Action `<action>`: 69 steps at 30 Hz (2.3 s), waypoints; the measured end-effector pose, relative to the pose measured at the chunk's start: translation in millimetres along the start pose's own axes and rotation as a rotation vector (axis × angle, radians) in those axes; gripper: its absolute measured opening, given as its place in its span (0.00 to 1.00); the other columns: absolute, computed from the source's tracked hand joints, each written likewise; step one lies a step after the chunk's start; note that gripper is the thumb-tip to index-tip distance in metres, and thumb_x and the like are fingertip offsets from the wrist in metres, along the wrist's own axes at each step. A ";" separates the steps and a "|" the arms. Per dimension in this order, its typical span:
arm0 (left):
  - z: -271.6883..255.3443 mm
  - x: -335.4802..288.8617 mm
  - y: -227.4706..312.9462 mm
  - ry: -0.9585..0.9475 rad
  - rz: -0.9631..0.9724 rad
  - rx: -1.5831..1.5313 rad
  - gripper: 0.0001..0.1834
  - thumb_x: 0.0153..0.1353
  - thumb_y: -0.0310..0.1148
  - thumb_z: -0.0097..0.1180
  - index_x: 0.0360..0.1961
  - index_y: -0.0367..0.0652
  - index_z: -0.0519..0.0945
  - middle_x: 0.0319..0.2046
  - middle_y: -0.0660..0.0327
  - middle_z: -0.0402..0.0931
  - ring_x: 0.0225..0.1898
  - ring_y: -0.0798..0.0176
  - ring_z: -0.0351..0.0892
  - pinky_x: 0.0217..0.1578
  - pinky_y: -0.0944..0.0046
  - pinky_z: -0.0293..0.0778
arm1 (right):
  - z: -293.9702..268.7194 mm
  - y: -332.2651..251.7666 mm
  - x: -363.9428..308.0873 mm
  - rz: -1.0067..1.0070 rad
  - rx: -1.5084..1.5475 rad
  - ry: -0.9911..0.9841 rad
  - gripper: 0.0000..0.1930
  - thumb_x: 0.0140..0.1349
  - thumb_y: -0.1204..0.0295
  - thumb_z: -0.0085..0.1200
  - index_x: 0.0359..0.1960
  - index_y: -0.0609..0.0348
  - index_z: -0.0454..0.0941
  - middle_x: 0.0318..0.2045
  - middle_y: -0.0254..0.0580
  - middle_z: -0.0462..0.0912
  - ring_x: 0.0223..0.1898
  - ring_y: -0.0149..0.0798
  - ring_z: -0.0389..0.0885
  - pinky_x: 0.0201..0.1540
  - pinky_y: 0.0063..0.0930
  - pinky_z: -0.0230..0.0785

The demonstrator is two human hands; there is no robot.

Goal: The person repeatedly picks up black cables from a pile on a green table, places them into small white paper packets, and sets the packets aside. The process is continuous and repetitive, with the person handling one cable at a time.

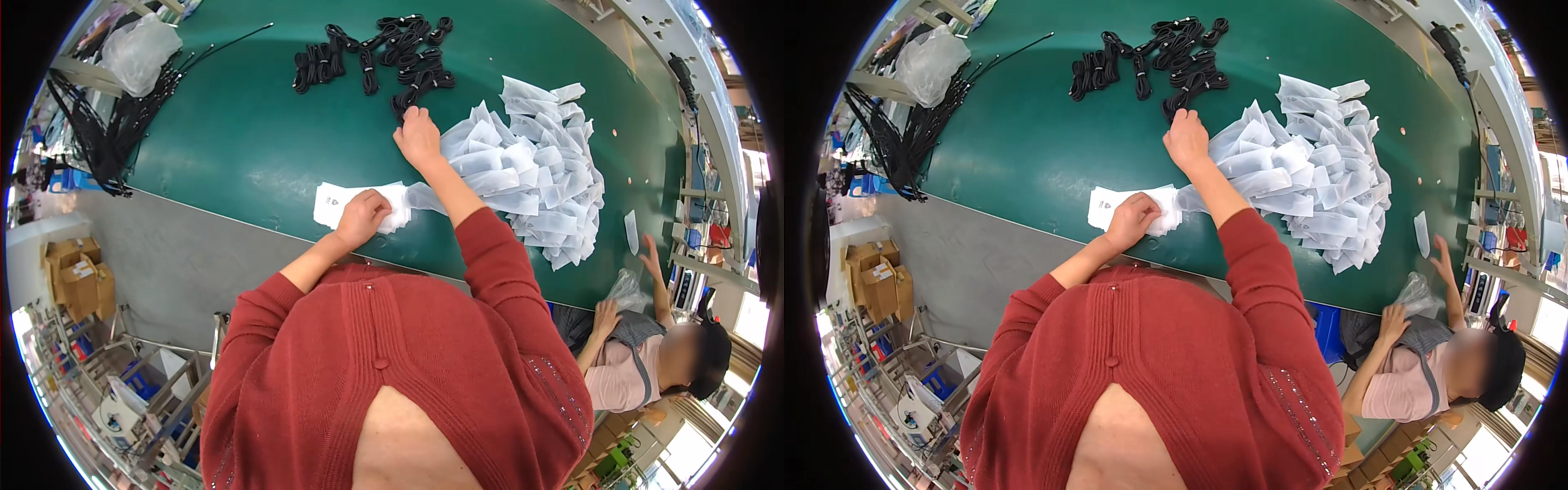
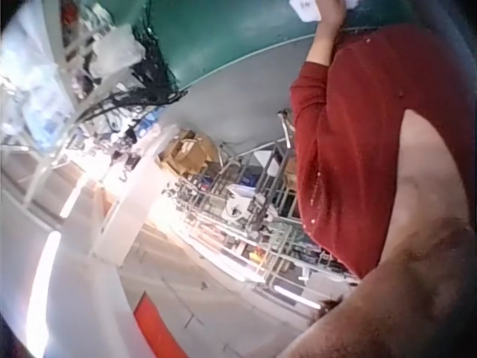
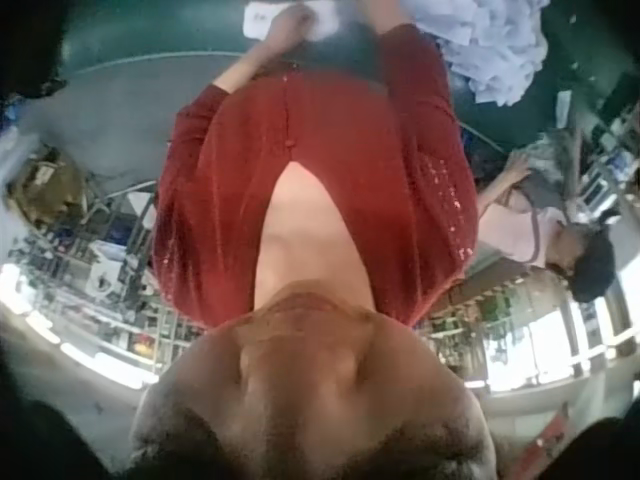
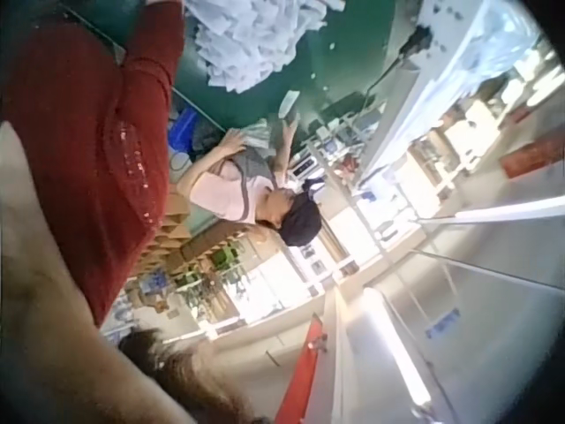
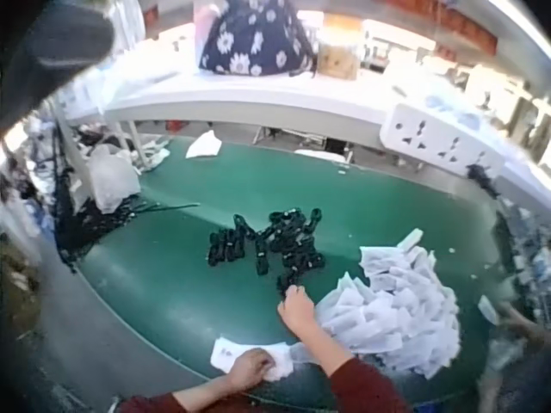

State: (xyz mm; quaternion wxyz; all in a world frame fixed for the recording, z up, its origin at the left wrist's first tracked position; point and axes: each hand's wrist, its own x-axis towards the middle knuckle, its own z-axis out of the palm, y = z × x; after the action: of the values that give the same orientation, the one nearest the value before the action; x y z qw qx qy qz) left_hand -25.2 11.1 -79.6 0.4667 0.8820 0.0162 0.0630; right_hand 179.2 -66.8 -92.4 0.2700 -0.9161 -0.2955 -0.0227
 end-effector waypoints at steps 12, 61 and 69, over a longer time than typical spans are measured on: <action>-0.2 0.8 -8.2 0.051 -0.255 -0.200 0.04 0.58 0.25 0.60 0.33 0.36 0.79 0.29 0.59 0.79 0.30 0.66 0.77 0.34 0.67 0.73 | -76.5 -13.5 -159.6 0.127 0.530 0.049 0.07 0.59 0.75 0.54 0.38 0.62 0.73 0.30 0.47 0.80 0.29 0.48 0.81 0.33 0.38 0.72; -29.7 50.8 24.0 -0.065 -0.001 -0.036 0.16 0.56 0.25 0.60 0.47 0.39 0.76 0.44 0.58 0.75 0.46 0.58 0.76 0.46 0.63 0.74 | -82.7 -24.5 -111.1 -0.219 -0.130 0.120 0.25 0.53 0.62 0.61 0.55 0.45 0.75 0.63 0.45 0.65 0.68 0.55 0.56 0.65 0.57 0.46; -16.9 7.6 7.7 -0.167 0.183 0.170 0.19 0.47 0.25 0.65 0.42 0.40 0.75 0.42 0.54 0.71 0.46 0.47 0.71 0.46 0.54 0.70 | -67.5 59.4 -104.6 -0.130 -0.338 0.070 0.20 0.58 0.62 0.54 0.52 0.49 0.78 0.66 0.47 0.63 0.70 0.54 0.53 0.69 0.57 0.42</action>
State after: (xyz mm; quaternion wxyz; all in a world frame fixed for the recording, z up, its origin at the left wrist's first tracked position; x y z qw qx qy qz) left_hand -20.0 21.3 -63.1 0.3822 0.9184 -0.0980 0.0301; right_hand 133.8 -196.9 -84.5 0.1201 -0.9260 -0.3367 -0.1212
